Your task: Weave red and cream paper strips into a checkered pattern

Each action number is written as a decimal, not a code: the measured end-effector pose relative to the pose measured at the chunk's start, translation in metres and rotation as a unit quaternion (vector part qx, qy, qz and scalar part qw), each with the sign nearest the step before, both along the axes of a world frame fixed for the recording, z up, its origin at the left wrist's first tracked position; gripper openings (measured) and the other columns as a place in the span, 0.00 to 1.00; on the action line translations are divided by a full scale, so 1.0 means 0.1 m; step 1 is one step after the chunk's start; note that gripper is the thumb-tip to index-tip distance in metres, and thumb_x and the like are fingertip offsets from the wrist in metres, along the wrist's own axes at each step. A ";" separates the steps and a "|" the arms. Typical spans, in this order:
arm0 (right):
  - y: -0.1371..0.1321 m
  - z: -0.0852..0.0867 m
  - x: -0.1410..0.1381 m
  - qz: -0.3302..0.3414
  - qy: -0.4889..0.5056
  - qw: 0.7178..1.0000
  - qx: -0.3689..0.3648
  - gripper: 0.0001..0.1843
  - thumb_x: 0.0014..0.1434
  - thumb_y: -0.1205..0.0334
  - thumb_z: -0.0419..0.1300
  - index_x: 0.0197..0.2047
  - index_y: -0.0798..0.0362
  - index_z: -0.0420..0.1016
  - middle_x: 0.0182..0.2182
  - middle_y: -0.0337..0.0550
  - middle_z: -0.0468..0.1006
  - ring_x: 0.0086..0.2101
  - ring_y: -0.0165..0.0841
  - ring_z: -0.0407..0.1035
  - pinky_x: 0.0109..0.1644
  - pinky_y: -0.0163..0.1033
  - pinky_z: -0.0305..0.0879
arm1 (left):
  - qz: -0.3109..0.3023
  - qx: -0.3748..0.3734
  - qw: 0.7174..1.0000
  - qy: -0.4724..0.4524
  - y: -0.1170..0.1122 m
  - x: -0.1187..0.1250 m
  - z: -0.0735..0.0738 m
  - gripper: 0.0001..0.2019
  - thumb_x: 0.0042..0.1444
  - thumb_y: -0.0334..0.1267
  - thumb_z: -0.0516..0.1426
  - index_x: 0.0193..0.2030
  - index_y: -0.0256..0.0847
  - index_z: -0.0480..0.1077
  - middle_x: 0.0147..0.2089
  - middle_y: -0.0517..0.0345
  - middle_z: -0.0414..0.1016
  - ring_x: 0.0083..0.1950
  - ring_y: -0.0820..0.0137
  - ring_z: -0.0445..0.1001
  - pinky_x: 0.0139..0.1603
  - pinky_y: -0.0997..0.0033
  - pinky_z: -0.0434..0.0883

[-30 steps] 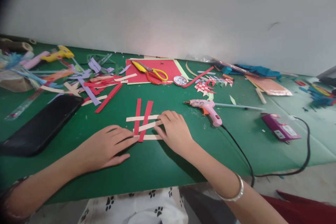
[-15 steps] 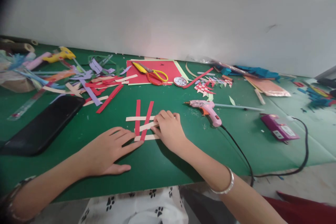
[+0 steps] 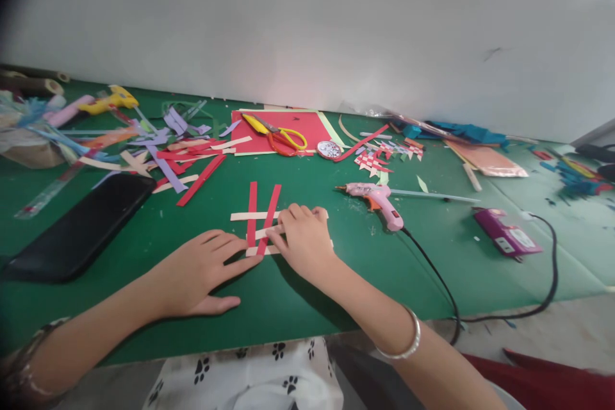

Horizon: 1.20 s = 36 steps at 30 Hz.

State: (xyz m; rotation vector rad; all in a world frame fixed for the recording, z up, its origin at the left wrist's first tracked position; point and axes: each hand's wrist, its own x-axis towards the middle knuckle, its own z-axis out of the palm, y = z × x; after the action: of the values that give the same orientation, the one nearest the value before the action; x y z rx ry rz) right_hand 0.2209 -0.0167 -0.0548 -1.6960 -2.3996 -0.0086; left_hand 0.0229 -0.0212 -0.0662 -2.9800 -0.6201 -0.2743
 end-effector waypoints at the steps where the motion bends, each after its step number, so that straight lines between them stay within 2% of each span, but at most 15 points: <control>1: 0.00 0.00 -0.02 -0.009 -0.013 1.000 0.003 0.10 0.58 0.58 0.52 0.29 0.55 0.66 0.31 0.41 0.72 0.33 0.34 0.66 0.40 0.41 0.45 | 0.001 0.002 1.000 -0.001 0.00 0.00 0.00 0.22 0.54 0.50 0.50 0.50 0.37 0.66 0.43 0.47 0.71 0.40 0.60 0.69 0.40 0.62 0.63; 4: 0.02 -0.01 -0.05 -0.018 -0.037 0.999 0.003 0.05 0.55 0.62 0.56 0.32 0.56 0.66 0.33 0.43 0.73 0.34 0.35 0.67 0.40 0.41 0.44 | 0.002 0.008 1.000 0.002 0.01 0.00 0.00 0.22 0.54 0.50 0.51 0.50 0.37 0.66 0.41 0.47 0.72 0.40 0.60 0.69 0.39 0.62 0.64; 8: 0.03 -0.03 -0.04 -0.018 -0.009 1.000 0.007 0.02 0.55 0.66 0.56 0.34 0.55 0.67 0.33 0.42 0.74 0.33 0.35 0.67 0.39 0.40 0.43 | 0.004 0.006 1.000 0.003 0.01 0.00 0.00 0.21 0.54 0.49 0.51 0.49 0.38 0.66 0.42 0.48 0.72 0.41 0.60 0.69 0.40 0.62 0.64; 15: 0.03 -0.09 -0.02 -0.006 0.072 0.997 -0.032 0.05 0.54 0.71 0.54 0.31 0.53 0.68 0.30 0.39 0.75 0.32 0.33 0.66 0.35 0.38 0.41 | 0.005 0.005 1.000 0.007 0.00 0.00 0.01 0.21 0.54 0.49 0.51 0.50 0.38 0.66 0.41 0.48 0.71 0.40 0.61 0.68 0.40 0.63 0.64; 18: 0.05 -0.06 -0.01 -0.003 0.086 0.995 -0.058 0.05 0.53 0.68 0.55 0.26 0.53 0.67 0.26 0.38 0.74 0.32 0.33 0.64 0.35 0.38 0.41 | 0.005 0.001 1.000 0.007 0.00 0.00 0.01 0.22 0.54 0.49 0.51 0.50 0.38 0.66 0.42 0.48 0.71 0.41 0.60 0.68 0.40 0.63 0.64; 21: 0.08 0.01 0.00 0.018 0.055 0.996 -0.074 0.09 0.54 0.64 0.55 0.23 0.55 0.67 0.26 0.39 0.72 0.32 0.33 0.62 0.37 0.39 0.42 | 0.005 -0.001 1.000 0.005 -0.01 0.00 0.00 0.21 0.54 0.49 0.52 0.50 0.38 0.66 0.41 0.48 0.71 0.40 0.60 0.68 0.39 0.62 0.64; 24: 0.12 0.08 0.02 0.041 0.041 0.992 -0.108 0.11 0.56 0.65 0.52 0.23 0.55 0.66 0.25 0.38 0.70 0.31 0.31 0.62 0.39 0.40 0.42 | 0.003 -0.002 1.000 0.005 -0.01 0.00 0.00 0.21 0.54 0.49 0.51 0.50 0.37 0.66 0.42 0.48 0.71 0.40 0.60 0.69 0.39 0.62 0.64; 29: 0.14 0.13 0.02 0.034 0.064 0.982 -0.174 0.13 0.59 0.65 0.49 0.23 0.56 0.64 0.20 0.32 0.69 0.23 0.25 0.58 0.39 0.39 0.41 | 0.006 0.001 1.000 0.005 -0.02 0.01 -0.01 0.21 0.54 0.49 0.51 0.50 0.38 0.66 0.42 0.48 0.72 0.40 0.60 0.69 0.40 0.62 0.64; 36: 0.17 0.15 0.05 0.050 0.103 0.968 -0.225 0.11 0.57 0.64 0.53 0.24 0.55 0.66 0.22 0.33 0.71 0.27 0.27 0.62 0.40 0.38 0.42 | 0.006 0.008 1.000 0.004 -0.01 0.00 0.01 0.22 0.54 0.49 0.51 0.51 0.38 0.66 0.45 0.47 0.71 0.42 0.60 0.69 0.40 0.62 0.64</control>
State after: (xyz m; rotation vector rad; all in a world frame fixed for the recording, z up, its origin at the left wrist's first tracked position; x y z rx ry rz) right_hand 0.2257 0.0006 -0.0395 -1.6370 -2.4474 0.7411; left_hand 0.0224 -0.0220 -0.0656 -2.9592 -0.6307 -0.2667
